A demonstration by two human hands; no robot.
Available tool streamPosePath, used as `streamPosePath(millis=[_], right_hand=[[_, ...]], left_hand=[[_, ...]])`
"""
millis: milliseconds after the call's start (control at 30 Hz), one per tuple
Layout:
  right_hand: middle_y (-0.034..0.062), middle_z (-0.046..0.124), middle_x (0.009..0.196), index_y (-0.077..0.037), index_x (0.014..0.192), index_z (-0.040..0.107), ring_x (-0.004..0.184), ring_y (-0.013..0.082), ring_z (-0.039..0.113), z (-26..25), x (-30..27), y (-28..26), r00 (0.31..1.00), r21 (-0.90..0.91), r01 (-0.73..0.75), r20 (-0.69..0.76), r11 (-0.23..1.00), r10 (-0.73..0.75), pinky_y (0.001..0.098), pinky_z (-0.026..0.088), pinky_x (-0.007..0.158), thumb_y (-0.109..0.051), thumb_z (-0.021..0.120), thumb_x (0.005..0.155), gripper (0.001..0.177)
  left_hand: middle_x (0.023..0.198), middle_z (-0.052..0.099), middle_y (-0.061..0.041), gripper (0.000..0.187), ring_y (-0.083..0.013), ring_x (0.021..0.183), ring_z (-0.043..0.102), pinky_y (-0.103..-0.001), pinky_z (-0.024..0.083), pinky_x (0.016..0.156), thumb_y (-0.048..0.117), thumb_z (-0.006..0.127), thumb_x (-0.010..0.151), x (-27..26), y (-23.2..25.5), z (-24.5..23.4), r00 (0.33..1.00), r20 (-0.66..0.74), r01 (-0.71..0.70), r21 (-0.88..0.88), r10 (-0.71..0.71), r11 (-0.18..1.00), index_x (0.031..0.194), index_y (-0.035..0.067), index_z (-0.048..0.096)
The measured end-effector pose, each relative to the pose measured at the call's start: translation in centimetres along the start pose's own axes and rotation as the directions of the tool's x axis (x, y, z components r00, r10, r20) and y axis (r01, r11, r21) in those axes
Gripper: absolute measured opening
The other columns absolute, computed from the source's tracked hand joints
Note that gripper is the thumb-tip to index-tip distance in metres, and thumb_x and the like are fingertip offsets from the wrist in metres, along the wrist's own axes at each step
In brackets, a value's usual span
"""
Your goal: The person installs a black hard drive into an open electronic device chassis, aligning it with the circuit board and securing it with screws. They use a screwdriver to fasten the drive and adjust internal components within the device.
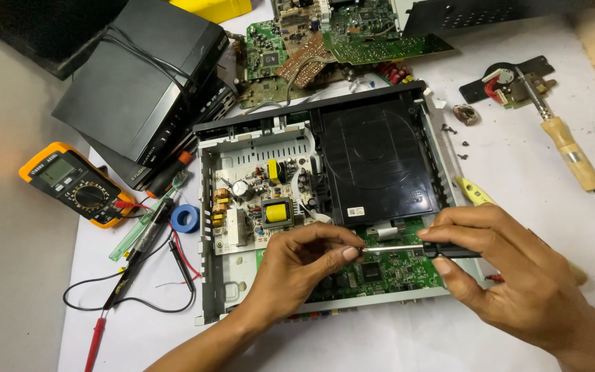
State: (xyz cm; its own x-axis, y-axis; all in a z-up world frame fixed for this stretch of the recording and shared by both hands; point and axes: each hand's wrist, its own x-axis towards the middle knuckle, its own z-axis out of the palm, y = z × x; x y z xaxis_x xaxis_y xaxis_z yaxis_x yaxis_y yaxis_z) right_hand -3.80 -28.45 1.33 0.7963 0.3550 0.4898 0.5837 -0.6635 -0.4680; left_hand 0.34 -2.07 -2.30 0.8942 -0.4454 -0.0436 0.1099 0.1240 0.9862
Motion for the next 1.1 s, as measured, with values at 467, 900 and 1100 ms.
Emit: streamPosePath(millis=[467,900,1100], right_hand=[[0.0135,0.068,0.112,-0.002,0.113,0.069,0.100,0.0246,0.071,0.4,0.1,0.3,0.998,-0.009,0.053,0.016,0.999,-0.053,0.0368,0.061,0.092,-0.016,0.066,0.091,0.026],[0.0110,0.074,0.100,0.001,0.111,0.070,0.090,0.0222,0.073,1.5,0.0,0.2,0.981,-0.161,0.184,-0.031,0.970,-0.192,0.0350,0.061,0.085,-0.024,0.072,0.089,0.033],[0.0117,0.073,0.111,0.003,0.118,0.064,0.097,0.0245,0.074,2.2,-0.1,0.9,0.995,-0.037,0.099,-0.014,0.994,-0.099,0.0358,0.061,0.093,-0.024,0.064,0.093,0.037]], left_hand=[[0.104,0.077,-0.009,0.014,-0.0190,0.096,0.075,-0.028,0.065,0.087,0.011,0.074,0.092,-0.1,0.1,0.1,1.000,-0.007,-0.001,0.005,0.001,1.000,0.105,0.006,0.077],[0.101,0.078,-0.007,0.013,-0.0168,0.093,0.073,-0.026,0.062,0.080,0.011,0.074,0.092,-0.2,0.1,0.2,0.994,-0.060,-0.086,0.149,0.096,0.985,0.104,0.009,0.077],[0.104,0.078,-0.006,0.017,-0.0176,0.098,0.074,-0.028,0.063,0.087,0.016,0.074,0.092,-0.2,0.7,0.4,0.993,-0.064,-0.083,0.189,0.097,0.979,0.107,0.009,0.077]])
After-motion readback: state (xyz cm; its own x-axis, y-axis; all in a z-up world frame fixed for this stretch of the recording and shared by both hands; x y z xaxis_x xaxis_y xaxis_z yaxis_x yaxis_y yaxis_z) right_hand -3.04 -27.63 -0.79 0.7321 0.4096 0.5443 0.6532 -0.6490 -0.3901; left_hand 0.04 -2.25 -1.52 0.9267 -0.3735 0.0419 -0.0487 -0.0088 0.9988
